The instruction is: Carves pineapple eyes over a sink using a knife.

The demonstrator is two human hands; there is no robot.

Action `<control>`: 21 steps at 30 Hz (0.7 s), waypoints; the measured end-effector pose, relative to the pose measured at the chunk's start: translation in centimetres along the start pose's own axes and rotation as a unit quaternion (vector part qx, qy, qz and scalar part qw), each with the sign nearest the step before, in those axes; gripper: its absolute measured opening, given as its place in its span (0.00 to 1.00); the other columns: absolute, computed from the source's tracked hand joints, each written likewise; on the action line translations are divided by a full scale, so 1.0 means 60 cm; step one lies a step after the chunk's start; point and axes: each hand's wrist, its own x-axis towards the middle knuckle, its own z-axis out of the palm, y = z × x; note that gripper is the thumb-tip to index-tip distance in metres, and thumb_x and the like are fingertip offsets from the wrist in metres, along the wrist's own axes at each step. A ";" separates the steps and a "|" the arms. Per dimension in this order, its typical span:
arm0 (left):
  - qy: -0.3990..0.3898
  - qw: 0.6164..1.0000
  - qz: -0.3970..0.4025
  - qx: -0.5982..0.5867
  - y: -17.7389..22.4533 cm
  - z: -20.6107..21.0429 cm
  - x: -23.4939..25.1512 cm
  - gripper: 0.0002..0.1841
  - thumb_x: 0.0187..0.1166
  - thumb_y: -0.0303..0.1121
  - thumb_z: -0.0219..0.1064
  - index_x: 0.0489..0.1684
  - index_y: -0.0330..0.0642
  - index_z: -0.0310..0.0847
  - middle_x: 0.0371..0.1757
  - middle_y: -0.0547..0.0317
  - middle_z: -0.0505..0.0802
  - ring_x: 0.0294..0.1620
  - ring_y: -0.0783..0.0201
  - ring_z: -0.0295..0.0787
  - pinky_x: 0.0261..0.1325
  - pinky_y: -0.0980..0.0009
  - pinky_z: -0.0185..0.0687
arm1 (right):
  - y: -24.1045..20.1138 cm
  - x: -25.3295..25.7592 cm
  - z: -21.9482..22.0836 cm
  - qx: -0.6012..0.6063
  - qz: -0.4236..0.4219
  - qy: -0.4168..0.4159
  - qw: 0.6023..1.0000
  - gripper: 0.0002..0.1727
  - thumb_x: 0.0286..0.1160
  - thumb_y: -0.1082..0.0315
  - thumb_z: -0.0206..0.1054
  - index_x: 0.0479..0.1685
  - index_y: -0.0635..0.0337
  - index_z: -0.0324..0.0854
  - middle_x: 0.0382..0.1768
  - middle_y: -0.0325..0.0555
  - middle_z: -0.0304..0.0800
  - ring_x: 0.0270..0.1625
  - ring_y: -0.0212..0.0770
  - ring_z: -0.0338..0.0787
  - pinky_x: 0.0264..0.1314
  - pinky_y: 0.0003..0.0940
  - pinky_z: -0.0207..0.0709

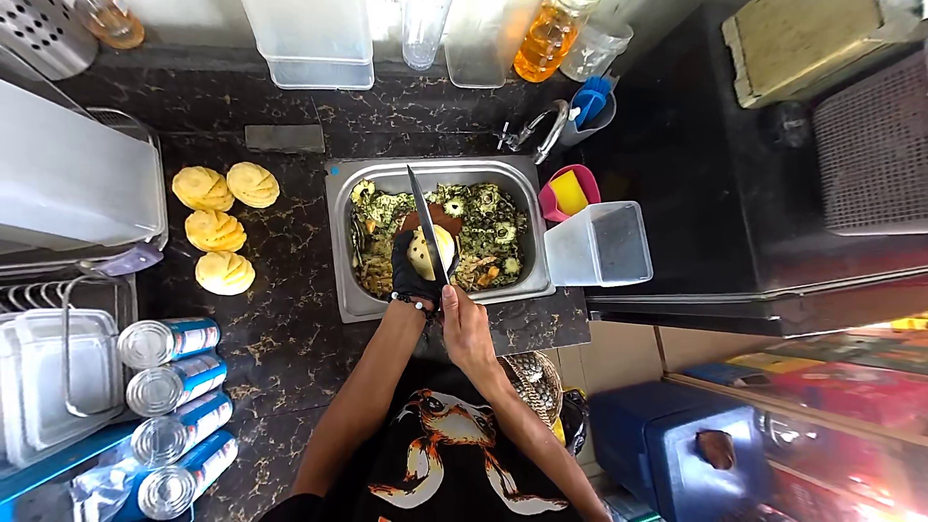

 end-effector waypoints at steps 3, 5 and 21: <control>0.008 0.998 0.041 0.054 -0.003 0.000 -0.004 0.16 0.88 0.43 0.56 0.67 0.50 0.74 0.56 0.55 0.86 0.55 0.60 0.84 0.56 0.54 0.83 | -0.007 -0.005 -0.005 -0.019 0.011 -0.003 1.000 0.31 0.95 0.47 0.39 0.35 0.57 0.80 0.15 0.38 0.73 0.21 0.38 0.80 0.27 0.40 0.75; 0.011 0.998 0.033 0.049 -0.003 -0.002 0.001 0.18 0.87 0.45 0.56 0.69 0.52 0.72 0.60 0.52 0.85 0.60 0.55 0.83 0.59 0.46 0.81 | -0.008 -0.006 -0.009 -0.023 0.016 -0.006 1.000 0.31 0.95 0.47 0.38 0.36 0.57 0.81 0.16 0.38 0.73 0.21 0.38 0.79 0.27 0.40 0.75; 0.035 0.998 0.016 0.042 0.007 -0.009 0.013 0.18 0.87 0.43 0.60 0.70 0.48 0.74 0.59 0.56 0.87 0.56 0.64 0.85 0.59 0.60 0.83 | -0.010 0.001 -0.007 -0.016 0.056 -0.047 0.997 0.31 0.96 0.45 0.38 0.38 0.57 0.80 0.17 0.41 0.74 0.21 0.42 0.80 0.27 0.43 0.75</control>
